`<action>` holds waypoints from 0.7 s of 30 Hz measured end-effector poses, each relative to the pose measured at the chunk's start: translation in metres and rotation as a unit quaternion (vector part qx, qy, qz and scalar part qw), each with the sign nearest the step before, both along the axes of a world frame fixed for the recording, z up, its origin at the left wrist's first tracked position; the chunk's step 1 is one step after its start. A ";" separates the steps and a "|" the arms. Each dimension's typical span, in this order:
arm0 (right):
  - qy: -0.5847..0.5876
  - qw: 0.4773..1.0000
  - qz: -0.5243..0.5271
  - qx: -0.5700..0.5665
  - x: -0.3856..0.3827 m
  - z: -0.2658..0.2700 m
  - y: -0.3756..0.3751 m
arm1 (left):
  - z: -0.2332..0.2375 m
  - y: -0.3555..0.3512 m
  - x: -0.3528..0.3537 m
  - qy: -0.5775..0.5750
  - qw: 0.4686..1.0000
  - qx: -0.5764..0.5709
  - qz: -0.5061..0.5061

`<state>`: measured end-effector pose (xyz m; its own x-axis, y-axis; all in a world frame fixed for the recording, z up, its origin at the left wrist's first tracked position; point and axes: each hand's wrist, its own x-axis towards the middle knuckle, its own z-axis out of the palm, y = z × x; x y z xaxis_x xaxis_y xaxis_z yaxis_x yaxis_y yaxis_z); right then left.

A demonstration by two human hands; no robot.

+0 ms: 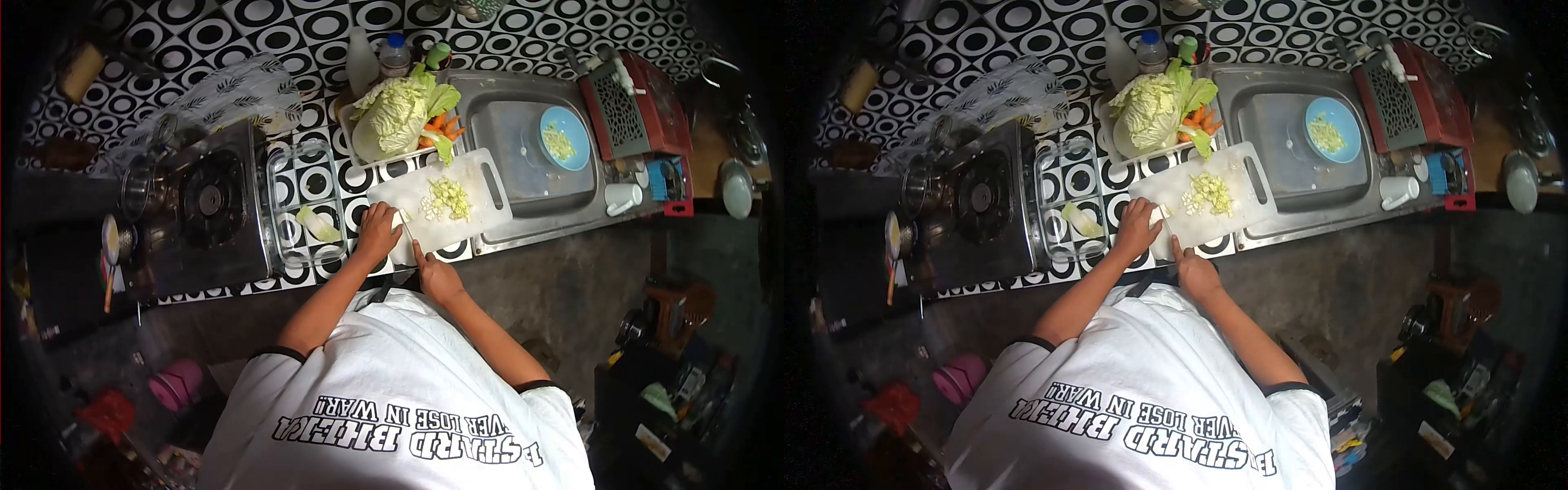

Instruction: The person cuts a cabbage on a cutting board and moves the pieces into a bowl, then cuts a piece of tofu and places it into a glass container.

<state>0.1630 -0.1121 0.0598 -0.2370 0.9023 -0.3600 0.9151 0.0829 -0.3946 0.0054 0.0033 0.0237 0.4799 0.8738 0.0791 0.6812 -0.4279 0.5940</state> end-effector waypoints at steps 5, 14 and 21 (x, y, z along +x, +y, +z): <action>-0.010 1.000 -0.016 -0.001 -0.009 0.002 0.003 | -0.007 0.001 -0.001 -0.002 1.000 0.021 -0.001; 0.004 1.000 0.016 -0.001 0.004 -0.016 0.004 | -0.009 -0.002 0.003 -0.010 0.999 0.019 0.040; 0.028 0.999 0.024 -0.014 0.007 -0.020 0.003 | -0.008 -0.004 0.005 -0.002 0.998 0.012 0.054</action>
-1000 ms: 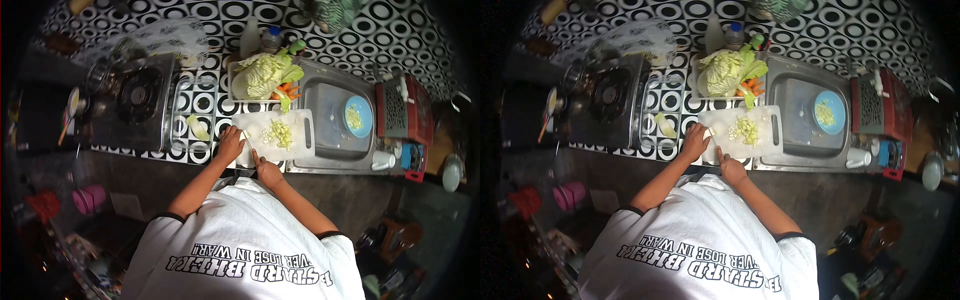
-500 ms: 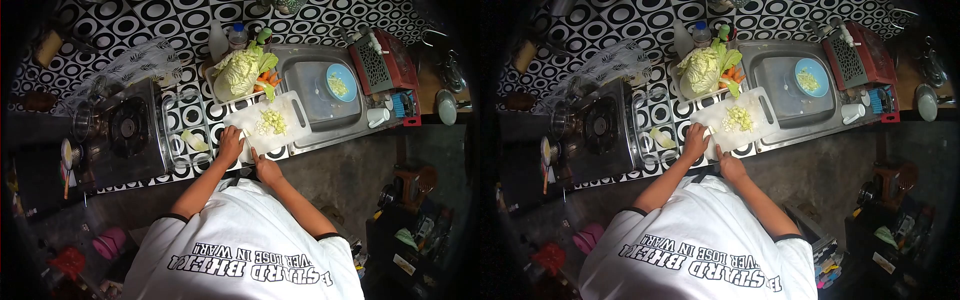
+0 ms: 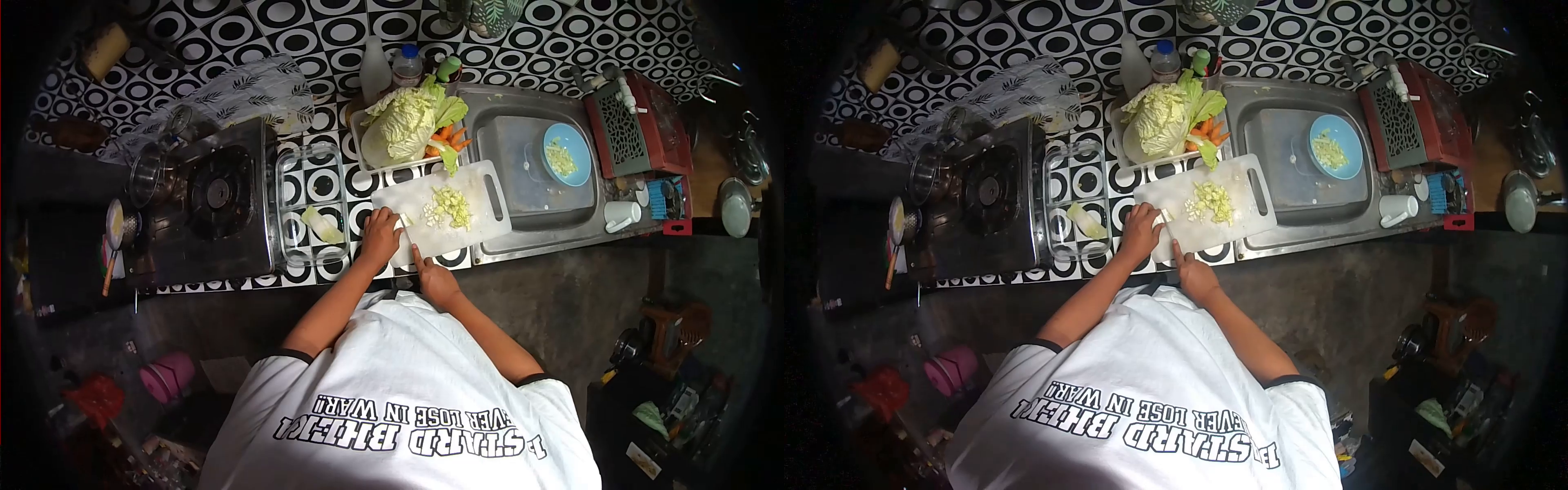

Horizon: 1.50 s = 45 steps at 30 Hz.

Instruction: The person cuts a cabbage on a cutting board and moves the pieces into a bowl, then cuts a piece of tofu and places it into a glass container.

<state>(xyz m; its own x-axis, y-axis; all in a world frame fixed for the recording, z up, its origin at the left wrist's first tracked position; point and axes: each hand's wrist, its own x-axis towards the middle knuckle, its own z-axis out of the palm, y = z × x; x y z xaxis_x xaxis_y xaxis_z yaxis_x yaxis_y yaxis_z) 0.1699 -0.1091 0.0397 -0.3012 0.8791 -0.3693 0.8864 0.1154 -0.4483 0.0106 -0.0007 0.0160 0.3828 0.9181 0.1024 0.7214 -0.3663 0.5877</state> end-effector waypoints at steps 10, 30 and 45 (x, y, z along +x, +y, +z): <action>0.005 0.999 0.033 0.027 0.010 -0.012 0.009 | 0.001 -0.006 0.007 -0.010 0.999 0.005 0.040; -0.034 0.968 -0.244 0.052 -0.070 -0.013 -0.007 | -0.001 0.022 -0.014 -0.002 0.982 0.027 -0.188; -0.024 0.927 -0.359 0.105 -0.076 -0.018 -0.015 | -0.001 0.020 -0.015 -0.002 0.977 0.037 -0.212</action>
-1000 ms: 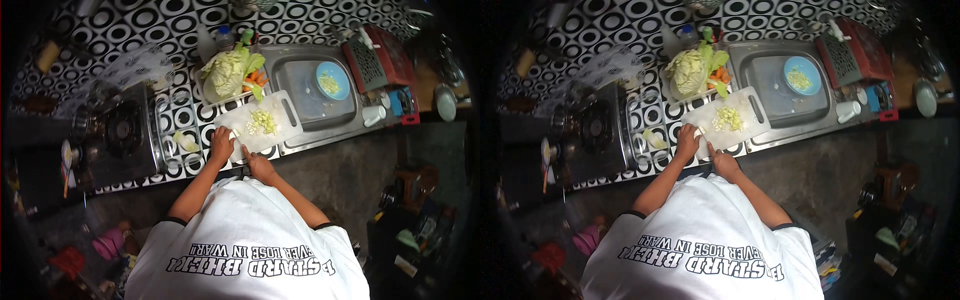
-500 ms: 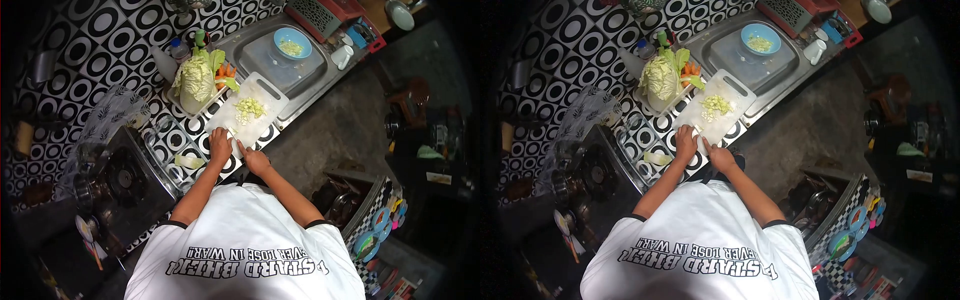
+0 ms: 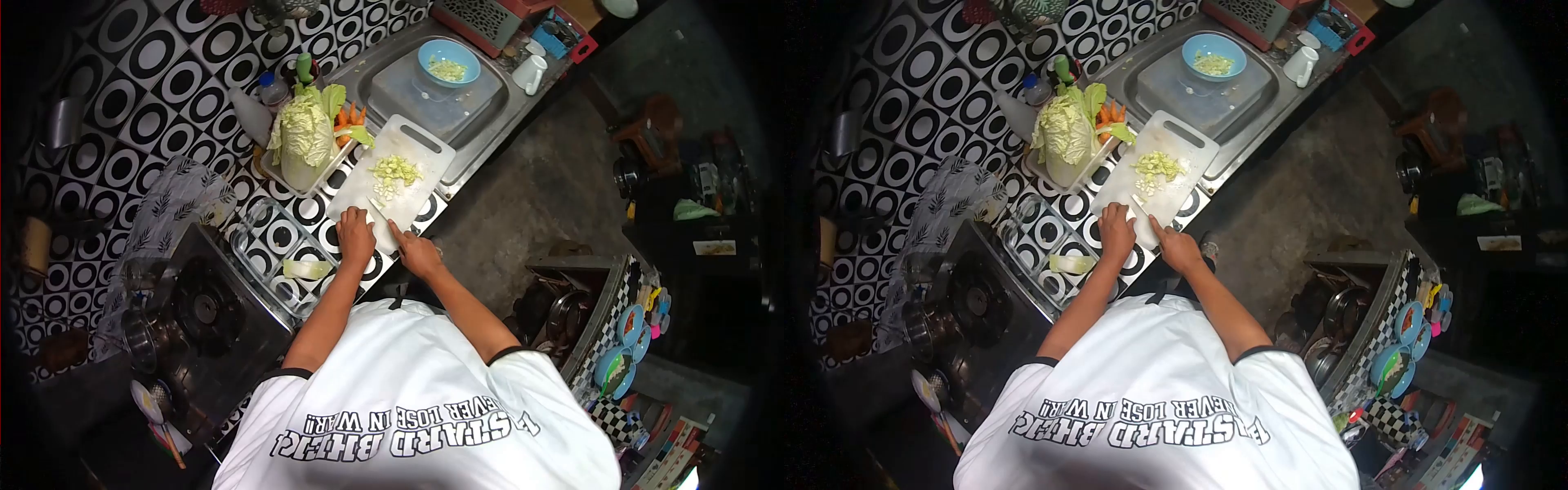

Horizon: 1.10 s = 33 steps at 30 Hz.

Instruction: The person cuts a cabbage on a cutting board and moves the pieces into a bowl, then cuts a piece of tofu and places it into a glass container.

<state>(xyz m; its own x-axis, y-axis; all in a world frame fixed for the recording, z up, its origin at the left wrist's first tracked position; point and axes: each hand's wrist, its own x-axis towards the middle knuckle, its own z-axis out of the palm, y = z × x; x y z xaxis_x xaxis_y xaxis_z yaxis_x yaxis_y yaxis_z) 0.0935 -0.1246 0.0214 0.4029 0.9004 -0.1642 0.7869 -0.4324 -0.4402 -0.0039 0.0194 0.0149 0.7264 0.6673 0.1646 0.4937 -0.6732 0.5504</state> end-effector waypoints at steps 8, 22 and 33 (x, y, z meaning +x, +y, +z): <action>0.014 0.999 -0.023 -0.023 -0.008 -0.006 0.002 | -0.003 -0.001 0.005 0.036 0.999 0.014 0.017; 0.110 0.988 -0.027 -0.106 0.004 0.017 0.007 | 0.002 0.002 0.003 0.000 1.000 0.008 0.023; 0.107 0.992 -0.069 0.010 0.000 0.037 0.011 | -0.001 -0.002 -0.010 0.008 1.000 -0.014 0.022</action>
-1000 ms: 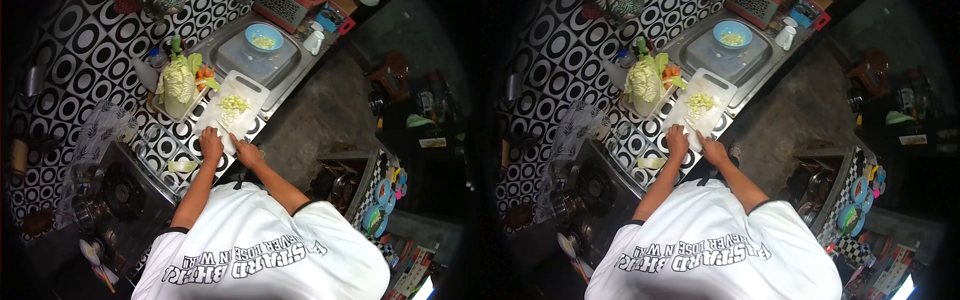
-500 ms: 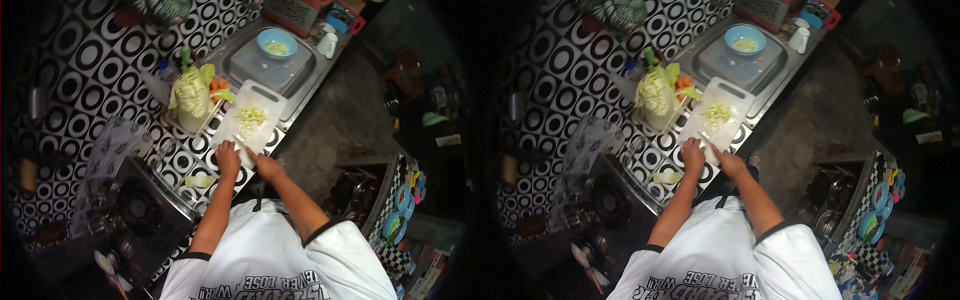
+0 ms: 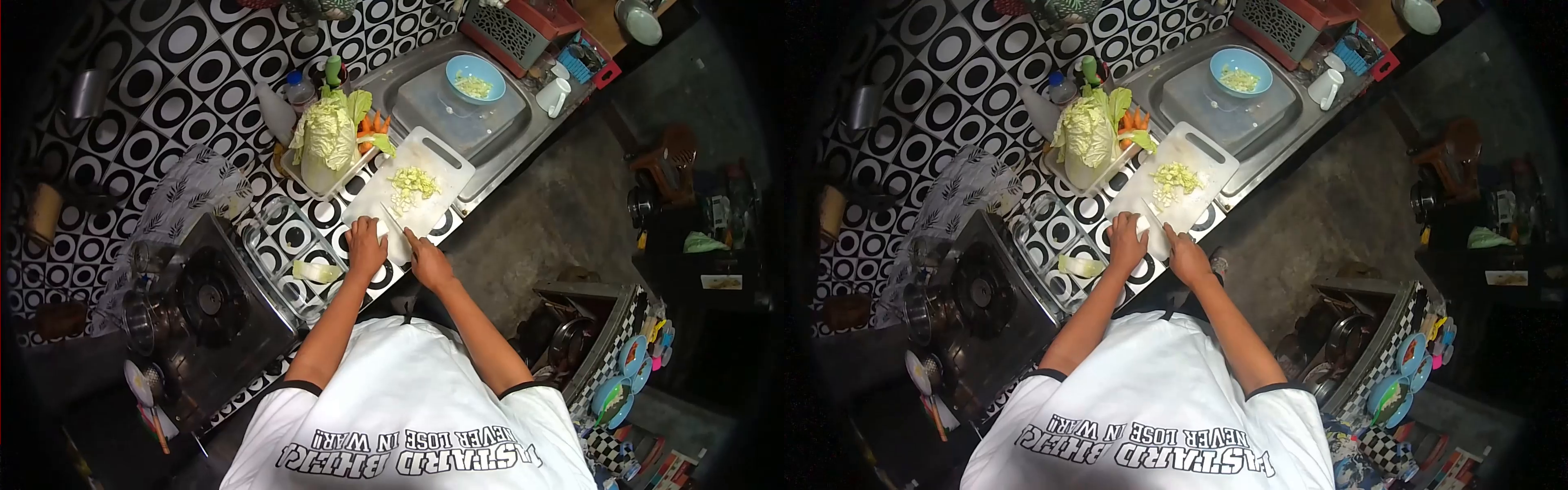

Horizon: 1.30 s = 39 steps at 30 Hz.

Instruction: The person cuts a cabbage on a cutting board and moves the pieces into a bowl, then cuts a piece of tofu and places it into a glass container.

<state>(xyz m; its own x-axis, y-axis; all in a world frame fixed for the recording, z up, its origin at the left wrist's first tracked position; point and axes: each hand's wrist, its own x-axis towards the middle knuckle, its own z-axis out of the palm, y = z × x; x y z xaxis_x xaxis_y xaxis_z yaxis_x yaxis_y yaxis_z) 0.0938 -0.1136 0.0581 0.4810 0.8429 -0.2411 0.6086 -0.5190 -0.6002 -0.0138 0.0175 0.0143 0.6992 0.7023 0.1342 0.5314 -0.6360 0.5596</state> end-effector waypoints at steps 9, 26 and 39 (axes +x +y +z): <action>0.025 0.998 -0.023 0.044 -0.020 -0.007 -0.019 | -0.006 0.004 -0.001 -0.035 0.999 0.003 -0.014; 0.036 0.997 -0.030 0.063 -0.038 -0.005 -0.023 | -0.005 -0.001 0.002 -0.046 0.999 0.010 0.014; 0.043 0.997 -0.030 0.059 -0.043 -0.006 -0.019 | -0.011 -0.002 0.003 -0.062 0.997 0.031 0.020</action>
